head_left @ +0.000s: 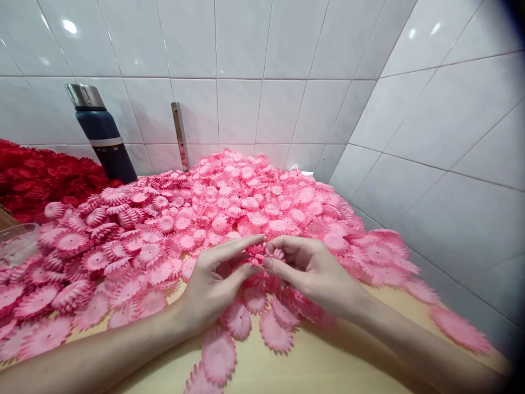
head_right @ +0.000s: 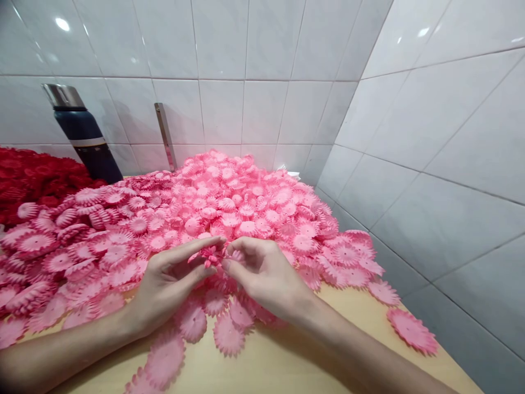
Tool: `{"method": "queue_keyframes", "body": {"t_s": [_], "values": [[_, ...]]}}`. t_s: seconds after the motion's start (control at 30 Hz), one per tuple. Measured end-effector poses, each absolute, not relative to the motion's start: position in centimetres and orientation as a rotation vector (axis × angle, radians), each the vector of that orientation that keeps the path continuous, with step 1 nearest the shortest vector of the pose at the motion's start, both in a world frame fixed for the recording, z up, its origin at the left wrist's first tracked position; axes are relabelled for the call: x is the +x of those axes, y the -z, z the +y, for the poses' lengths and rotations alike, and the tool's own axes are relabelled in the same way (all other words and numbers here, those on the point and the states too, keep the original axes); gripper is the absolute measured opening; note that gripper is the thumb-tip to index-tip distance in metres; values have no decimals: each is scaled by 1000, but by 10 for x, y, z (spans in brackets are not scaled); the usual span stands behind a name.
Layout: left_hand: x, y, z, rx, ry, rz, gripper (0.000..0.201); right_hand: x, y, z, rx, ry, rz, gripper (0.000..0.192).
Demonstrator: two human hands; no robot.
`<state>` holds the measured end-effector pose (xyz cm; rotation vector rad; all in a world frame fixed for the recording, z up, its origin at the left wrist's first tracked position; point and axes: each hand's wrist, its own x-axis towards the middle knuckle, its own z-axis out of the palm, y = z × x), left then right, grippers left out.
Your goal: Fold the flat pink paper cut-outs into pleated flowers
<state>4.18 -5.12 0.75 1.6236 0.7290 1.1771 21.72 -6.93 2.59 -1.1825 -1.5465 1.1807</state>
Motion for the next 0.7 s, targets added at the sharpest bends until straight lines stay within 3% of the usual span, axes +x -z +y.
{"method": "queue_keyframes", "body": {"t_s": [0.4,0.7], "values": [[44,-9,-50,1548,-1195,739,33,225,-31,-72,-1266,-1003,-1809,17],[43,-9,-49,1528,-1198,806,31,225,-38,-75,-1228,-1070,-1808,13]]}}
